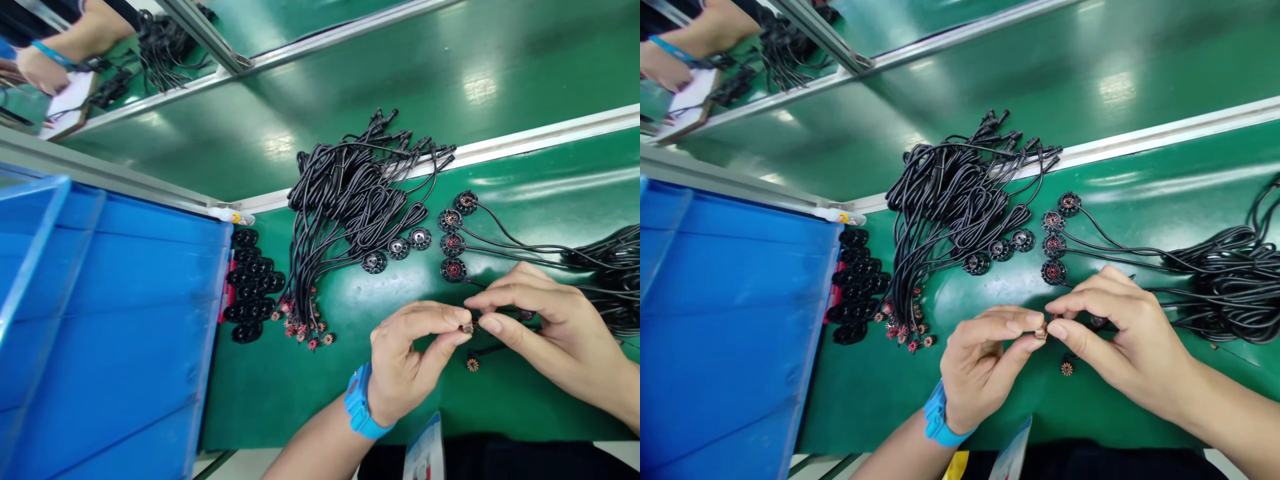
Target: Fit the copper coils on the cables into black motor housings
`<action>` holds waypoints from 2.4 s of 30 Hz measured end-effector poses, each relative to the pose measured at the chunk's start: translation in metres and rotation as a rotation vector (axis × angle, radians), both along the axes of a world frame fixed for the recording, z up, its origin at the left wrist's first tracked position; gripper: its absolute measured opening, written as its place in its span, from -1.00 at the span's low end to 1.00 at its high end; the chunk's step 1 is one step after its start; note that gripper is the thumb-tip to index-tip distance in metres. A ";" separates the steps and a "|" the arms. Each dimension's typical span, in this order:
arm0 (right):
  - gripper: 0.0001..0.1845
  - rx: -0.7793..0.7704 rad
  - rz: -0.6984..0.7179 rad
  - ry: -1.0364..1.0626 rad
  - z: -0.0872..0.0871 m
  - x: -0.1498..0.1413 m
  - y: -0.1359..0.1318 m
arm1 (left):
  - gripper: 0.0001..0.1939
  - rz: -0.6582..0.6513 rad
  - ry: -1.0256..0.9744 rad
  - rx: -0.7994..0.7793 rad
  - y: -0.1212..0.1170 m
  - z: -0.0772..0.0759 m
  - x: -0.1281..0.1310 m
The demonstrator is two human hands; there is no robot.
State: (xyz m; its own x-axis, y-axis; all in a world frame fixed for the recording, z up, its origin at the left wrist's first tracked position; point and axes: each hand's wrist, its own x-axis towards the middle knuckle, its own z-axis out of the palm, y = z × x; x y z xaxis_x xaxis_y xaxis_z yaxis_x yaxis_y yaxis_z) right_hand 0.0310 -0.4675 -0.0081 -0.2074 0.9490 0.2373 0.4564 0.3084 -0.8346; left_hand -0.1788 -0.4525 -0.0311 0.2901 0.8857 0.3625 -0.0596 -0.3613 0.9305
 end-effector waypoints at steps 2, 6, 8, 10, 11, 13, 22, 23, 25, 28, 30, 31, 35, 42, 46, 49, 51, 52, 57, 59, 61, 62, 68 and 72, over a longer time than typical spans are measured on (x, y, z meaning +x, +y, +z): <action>-0.96 0.016 0.004 0.003 0.001 -0.002 0.000 | -0.65 -0.005 0.011 0.023 0.000 0.000 0.000; -0.93 0.071 -0.026 -0.008 0.003 -0.005 -0.002 | -0.63 -0.002 -0.033 -0.061 -0.003 -0.001 0.001; -0.93 0.127 -0.052 -0.029 0.003 -0.006 -0.004 | -0.65 0.006 -0.085 -0.179 -0.005 0.000 0.001; -0.95 0.202 -0.079 -0.065 0.002 -0.008 -0.005 | -0.69 -0.012 -0.169 -0.327 -0.005 0.003 0.002; -0.97 0.238 -0.089 -0.086 0.002 -0.009 -0.006 | -0.71 -0.035 -0.216 -0.399 -0.005 0.005 0.003; -0.95 0.294 -0.104 -0.112 0.002 -0.011 -0.008 | -0.73 -0.097 -0.310 -0.522 -0.004 0.007 0.005; -0.60 0.276 -0.050 -0.221 -0.003 -0.007 -0.007 | -0.66 -0.109 -0.317 -0.639 -0.001 0.004 0.002; -0.49 0.292 -0.052 -0.246 -0.004 -0.007 -0.008 | -0.65 -0.104 -0.298 -0.650 -0.002 0.004 0.002; -0.39 0.336 -0.057 -0.279 -0.006 -0.006 -0.009 | -0.63 -0.107 -0.275 -0.681 -0.002 0.003 0.002; -0.39 0.373 -0.064 -0.271 -0.005 -0.004 -0.012 | -0.60 -0.134 -0.296 -0.721 -0.003 0.003 0.002; -0.46 0.380 -0.076 -0.257 -0.001 -0.003 -0.012 | -0.59 -0.149 -0.321 -0.738 -0.002 0.003 0.003; -0.51 0.387 -0.084 -0.260 0.001 -0.002 -0.012 | -0.59 -0.152 -0.327 -0.742 -0.002 0.003 0.003; -0.74 0.434 -0.088 -0.298 0.003 -0.003 -0.008 | -0.62 -0.142 -0.314 -0.705 -0.003 0.004 0.004; -0.84 0.298 -0.066 -0.220 0.000 -0.002 -0.013 | -0.70 -0.056 -0.095 -0.376 -0.004 0.003 -0.001; -0.80 -0.068 -0.127 0.285 -0.002 0.012 -0.012 | -0.75 0.140 0.382 0.072 0.015 0.004 -0.019; -0.96 -0.190 -0.213 0.607 -0.002 0.025 -0.002 | -0.58 0.240 0.764 0.324 0.031 -0.002 -0.029; -0.80 -0.201 -0.238 0.654 -0.002 0.032 0.008 | -0.41 0.266 0.958 0.388 0.036 -0.011 -0.031; -0.71 -0.217 -0.242 0.678 -0.001 0.034 0.012 | -0.33 0.260 1.034 0.405 0.037 -0.016 -0.031; -0.52 -0.284 -0.239 0.809 0.000 0.038 0.025 | -0.23 0.145 1.206 0.509 0.038 -0.037 -0.030; -0.52 -0.303 -0.243 0.845 0.001 0.038 0.026 | -0.23 0.121 1.220 0.539 0.039 -0.039 -0.034; -0.53 -0.318 -0.249 0.868 0.003 0.038 0.028 | -0.25 0.111 1.225 0.550 0.040 -0.040 -0.037; -0.54 -0.322 -0.255 0.876 0.004 0.038 0.028 | -0.27 0.103 1.227 0.550 0.040 -0.040 -0.038; -0.60 -0.342 -0.286 0.912 0.009 0.043 0.028 | -0.37 -0.002 1.200 0.534 0.030 -0.022 -0.044; -0.79 -0.308 -0.255 0.812 0.012 0.050 0.021 | -0.39 -0.114 1.167 0.432 0.026 0.014 -0.054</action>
State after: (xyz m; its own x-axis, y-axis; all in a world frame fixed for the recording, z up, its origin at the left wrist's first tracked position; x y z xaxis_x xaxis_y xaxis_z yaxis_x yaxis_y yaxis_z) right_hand 0.0815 -0.4466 0.0042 0.1386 0.9889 -0.0536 -0.2852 -0.0119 -0.9584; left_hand -0.2326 -0.4265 -0.0173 0.7015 0.7067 0.0921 0.6693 -0.6976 0.2556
